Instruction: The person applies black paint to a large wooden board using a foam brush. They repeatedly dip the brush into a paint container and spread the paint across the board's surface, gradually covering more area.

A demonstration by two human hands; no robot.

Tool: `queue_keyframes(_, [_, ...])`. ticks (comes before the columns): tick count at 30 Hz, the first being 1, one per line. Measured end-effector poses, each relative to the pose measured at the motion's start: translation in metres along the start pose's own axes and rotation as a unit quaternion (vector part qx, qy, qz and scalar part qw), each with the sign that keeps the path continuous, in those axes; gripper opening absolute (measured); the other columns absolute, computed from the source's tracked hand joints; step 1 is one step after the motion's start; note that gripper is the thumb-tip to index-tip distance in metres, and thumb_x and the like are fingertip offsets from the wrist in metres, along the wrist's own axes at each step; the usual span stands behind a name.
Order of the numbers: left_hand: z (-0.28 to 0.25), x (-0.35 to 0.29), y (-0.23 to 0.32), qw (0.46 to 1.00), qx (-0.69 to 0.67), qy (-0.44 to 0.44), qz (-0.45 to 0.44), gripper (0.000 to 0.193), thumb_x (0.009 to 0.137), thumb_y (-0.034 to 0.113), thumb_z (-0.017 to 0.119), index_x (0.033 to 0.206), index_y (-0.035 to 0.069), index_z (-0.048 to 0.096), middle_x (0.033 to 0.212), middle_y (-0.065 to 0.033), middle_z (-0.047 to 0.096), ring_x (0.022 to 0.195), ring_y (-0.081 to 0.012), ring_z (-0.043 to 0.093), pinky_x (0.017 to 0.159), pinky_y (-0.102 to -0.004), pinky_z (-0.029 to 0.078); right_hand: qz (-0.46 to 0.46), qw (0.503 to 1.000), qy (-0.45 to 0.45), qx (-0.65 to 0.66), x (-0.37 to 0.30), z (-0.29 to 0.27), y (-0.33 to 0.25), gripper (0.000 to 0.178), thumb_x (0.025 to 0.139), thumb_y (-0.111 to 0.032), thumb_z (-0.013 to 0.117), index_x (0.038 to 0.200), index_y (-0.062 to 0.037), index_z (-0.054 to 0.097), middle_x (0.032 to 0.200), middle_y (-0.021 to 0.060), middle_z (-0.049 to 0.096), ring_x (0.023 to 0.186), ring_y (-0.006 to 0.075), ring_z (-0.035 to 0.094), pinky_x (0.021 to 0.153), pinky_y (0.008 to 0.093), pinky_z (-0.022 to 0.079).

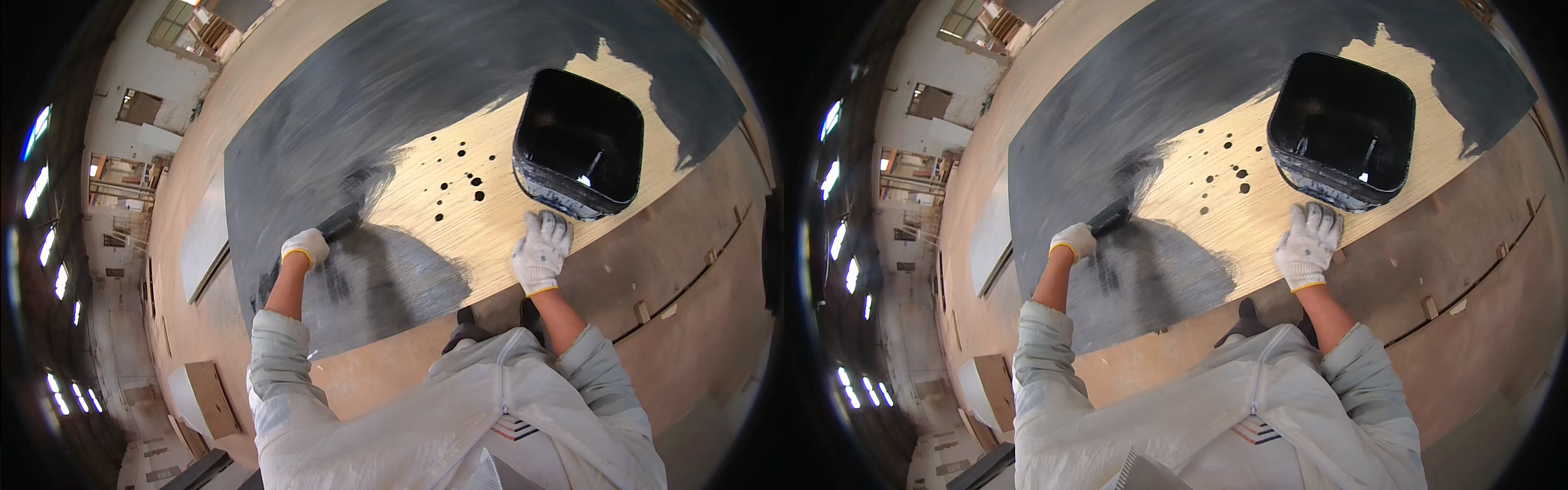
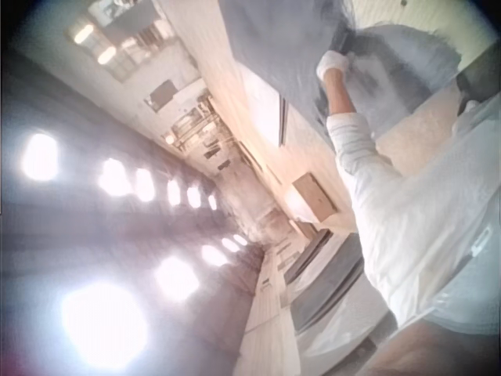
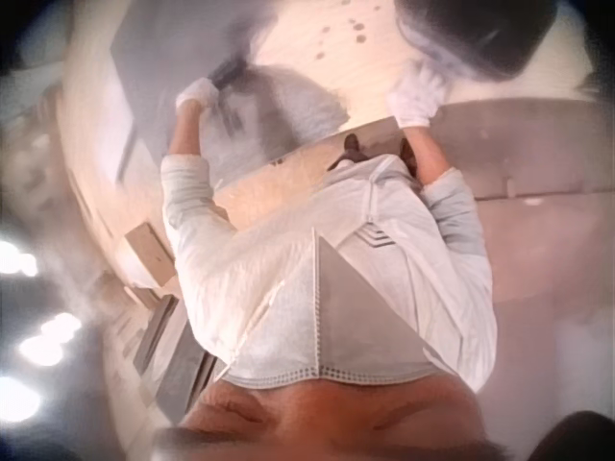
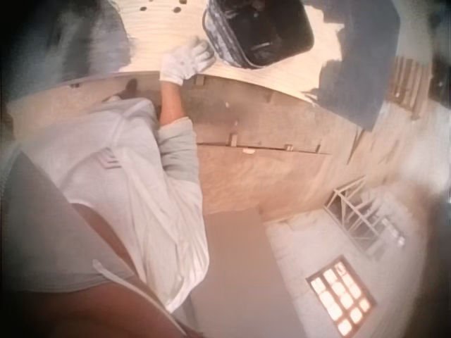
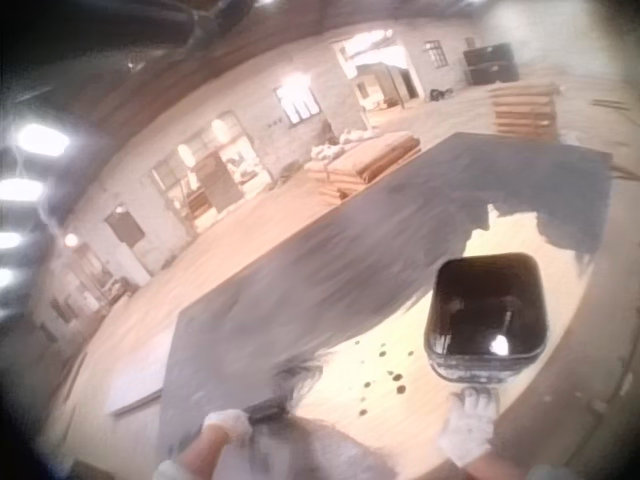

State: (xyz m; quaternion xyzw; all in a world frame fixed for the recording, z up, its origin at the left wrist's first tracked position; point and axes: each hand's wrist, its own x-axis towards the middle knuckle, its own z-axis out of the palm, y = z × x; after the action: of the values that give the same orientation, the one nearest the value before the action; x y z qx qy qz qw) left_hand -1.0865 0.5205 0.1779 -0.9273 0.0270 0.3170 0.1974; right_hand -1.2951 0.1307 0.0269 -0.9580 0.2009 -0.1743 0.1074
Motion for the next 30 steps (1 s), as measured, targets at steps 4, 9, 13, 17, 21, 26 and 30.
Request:
queue_keyframes(4, [0.008,-0.037,0.026,0.998,0.012,0.03,0.061,0.046,0.094,0.021,0.055,0.136,0.013,0.071,0.132,-0.0189,0.074,0.125,-0.0369,0.07,0.104,-0.0459,0.055,0.013,0.999,-0.015,-0.026,0.0,0.005,0.003,0.053,0.081,-0.027,0.073,0.131,-0.0115,0.063,0.134,0.0155,0.056,0.132,0.0381,0.048,0.123,0.0611,0.029])
queue_keyframes(9, [0.001,-0.027,-0.004,0.999,-0.027,0.033,0.022,0.043,0.095,0.021,0.056,0.135,0.014,0.071,0.13,-0.0182,0.075,0.123,-0.0374,0.07,0.103,-0.0479,0.056,-0.01,0.999,0.012,-0.028,-0.001,0.008,0.001,0.054,0.081,-0.024,0.073,0.133,-0.0132,0.062,0.134,0.0151,0.056,0.132,0.0383,0.049,0.122,0.0596,0.031])
queue_keyframes(13, [0.007,-0.042,0.036,0.994,0.016,0.066,0.086,0.045,0.097,0.019,0.054,0.138,0.016,0.071,0.127,-0.0173,0.076,0.12,-0.0335,0.072,0.101,-0.0469,0.056,0.012,0.999,-0.027,-0.045,-0.002,0.007,0.002,0.054,0.083,-0.021,0.072,0.136,-0.0153,0.062,0.137,0.0145,0.056,0.134,0.0376,0.048,0.122,0.0565,0.032])
queue_keyframes(17, [0.009,-0.029,-0.004,0.993,-0.057,0.062,0.088,0.037,0.096,0.024,0.059,0.125,0.008,0.077,0.126,-0.0182,0.076,0.119,-0.0359,0.073,0.098,-0.0477,0.058,0.0,0.999,-0.011,-0.039,-0.007,0.013,0.003,0.052,0.083,-0.022,0.071,0.134,-0.0155,0.062,0.135,0.0137,0.055,0.133,0.038,0.047,0.121,0.0573,0.032])
queue_keyframes(21, [0.022,-0.034,0.004,0.993,-0.028,0.079,0.085,0.038,0.098,0.022,0.056,0.127,0.006,0.074,0.12,-0.0197,0.078,0.113,-0.0374,0.075,0.095,-0.0475,0.059,0.003,0.999,-0.001,-0.037,-0.006,0.02,0.004,0.052,0.084,-0.022,0.07,0.135,-0.016,0.061,0.137,0.0138,0.055,0.135,0.0385,0.046,0.121,0.0578,0.031])
queue_keyframes(26, [0.035,-0.084,0.07,0.988,-0.029,0.064,0.136,0.037,0.097,0.016,0.057,0.133,0.009,0.065,0.11,-0.0184,0.079,0.106,-0.0374,0.077,0.088,-0.0501,0.06,0.001,0.998,0.007,-0.056,-0.004,0.025,0.009,0.051,0.085,-0.02,0.068,0.135,-0.0177,0.062,0.138,0.0142,0.056,0.134,0.0388,0.048,0.118,0.0576,0.035])
queue_keyframes(30, [0.031,-0.026,0.024,0.983,-0.034,0.119,0.133,0.034,0.102,0.026,0.06,0.131,0.01,0.067,0.116,-0.0175,0.078,0.11,-0.0353,0.076,0.091,-0.0497,0.06,0.016,0.997,-0.005,-0.07,-0.005,0.024,0.0,0.05,0.086,-0.02,0.067,0.135,-0.0192,0.063,0.14,0.0136,0.056,0.134,0.0393,0.049,0.116,0.056,0.037])
